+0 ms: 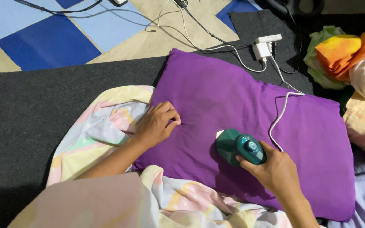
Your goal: The person uses a handheld green iron to smooth a purple pillow placed on a patterned cloth on the floor. They move the iron across the pillow surface and occasionally adjust the pillow with their other hand.
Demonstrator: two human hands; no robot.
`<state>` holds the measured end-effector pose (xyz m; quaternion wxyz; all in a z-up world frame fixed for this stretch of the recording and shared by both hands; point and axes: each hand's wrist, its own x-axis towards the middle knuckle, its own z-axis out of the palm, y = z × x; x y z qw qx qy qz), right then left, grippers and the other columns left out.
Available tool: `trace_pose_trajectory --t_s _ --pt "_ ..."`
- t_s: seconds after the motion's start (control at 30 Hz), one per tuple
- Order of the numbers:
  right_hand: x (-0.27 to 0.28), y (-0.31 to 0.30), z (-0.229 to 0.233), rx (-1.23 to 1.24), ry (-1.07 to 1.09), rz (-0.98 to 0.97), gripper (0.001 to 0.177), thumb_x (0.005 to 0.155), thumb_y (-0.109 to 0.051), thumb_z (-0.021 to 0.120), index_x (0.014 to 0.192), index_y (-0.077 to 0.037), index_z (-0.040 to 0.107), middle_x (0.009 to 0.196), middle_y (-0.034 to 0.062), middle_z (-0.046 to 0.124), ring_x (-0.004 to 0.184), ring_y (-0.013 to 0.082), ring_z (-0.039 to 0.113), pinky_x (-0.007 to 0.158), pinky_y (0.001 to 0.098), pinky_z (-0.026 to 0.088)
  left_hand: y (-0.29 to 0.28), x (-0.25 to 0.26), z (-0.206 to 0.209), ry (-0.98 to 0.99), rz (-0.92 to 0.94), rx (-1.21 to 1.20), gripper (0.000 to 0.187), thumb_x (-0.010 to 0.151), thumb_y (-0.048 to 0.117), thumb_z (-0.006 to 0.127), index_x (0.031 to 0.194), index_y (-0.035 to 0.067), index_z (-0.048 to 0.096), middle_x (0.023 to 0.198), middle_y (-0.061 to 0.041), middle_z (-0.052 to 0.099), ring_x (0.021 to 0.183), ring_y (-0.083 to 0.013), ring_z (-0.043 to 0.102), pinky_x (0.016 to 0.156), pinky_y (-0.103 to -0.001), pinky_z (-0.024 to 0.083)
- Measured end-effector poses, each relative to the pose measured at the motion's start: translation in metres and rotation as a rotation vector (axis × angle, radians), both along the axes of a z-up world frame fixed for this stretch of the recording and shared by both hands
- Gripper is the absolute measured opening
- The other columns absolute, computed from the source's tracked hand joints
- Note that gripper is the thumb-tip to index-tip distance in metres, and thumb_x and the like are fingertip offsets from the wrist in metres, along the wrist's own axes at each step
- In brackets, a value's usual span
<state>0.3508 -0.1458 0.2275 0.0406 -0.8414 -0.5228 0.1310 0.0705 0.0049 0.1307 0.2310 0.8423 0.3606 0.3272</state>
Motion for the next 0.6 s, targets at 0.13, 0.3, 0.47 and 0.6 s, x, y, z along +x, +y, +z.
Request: trace_pose_trajectory --t_s 0.13,0.3,0.47,0.6 --pt "-0.012 -0.003 -0.006 0.027 -0.032 0.131 0.077 0.059 -0.058 0.084 0.117 -0.008 0.072 0.071 0.0224 0.073 0.071 0.0409 0.073 0.067 0.0473 0.058 -0.001 0.001 -0.007 -0.216 0.023 -0.185 0.011 0.09 0.015 0.072 0.09 0.006 0.067 0.095 -0.008 0.063 0.087 -0.0226 0.066 0.077 -0.036 0.055" --pt "-0.007 -0.008 -0.007 0.017 0.023 0.156 0.073 0.059 -0.059 0.087 0.113 -0.011 0.075 0.069 0.0194 0.074 0.07 0.0406 0.073 0.065 0.0485 0.057 0.006 -0.009 -0.025 -0.252 0.156 -0.276 0.014 0.097 0.017 0.069 0.094 0.004 0.065 0.094 -0.009 0.064 0.079 -0.0196 0.068 0.072 -0.032 0.056" --pt "-0.003 -0.005 -0.009 0.081 -0.051 0.017 0.064 0.064 -0.057 0.083 0.105 -0.009 0.075 0.069 0.0194 0.072 0.07 0.0406 0.072 0.065 0.05 0.056 0.018 -0.049 -0.049 -0.233 0.318 -0.301 0.015 0.096 0.018 0.067 0.095 0.004 0.063 0.092 -0.006 0.069 0.077 -0.0175 0.068 0.07 -0.032 0.055" --pt "-0.016 -0.003 -0.007 0.052 -0.009 0.05 0.063 0.062 -0.058 0.083 0.1 -0.008 0.074 0.068 0.0199 0.072 0.07 0.0406 0.071 0.066 0.0491 0.056 0.011 -0.061 -0.066 -0.266 0.413 -0.526 0.018 0.102 0.02 0.06 0.094 0.003 0.061 0.081 -0.008 0.068 0.07 -0.0163 0.066 0.063 -0.034 0.053"
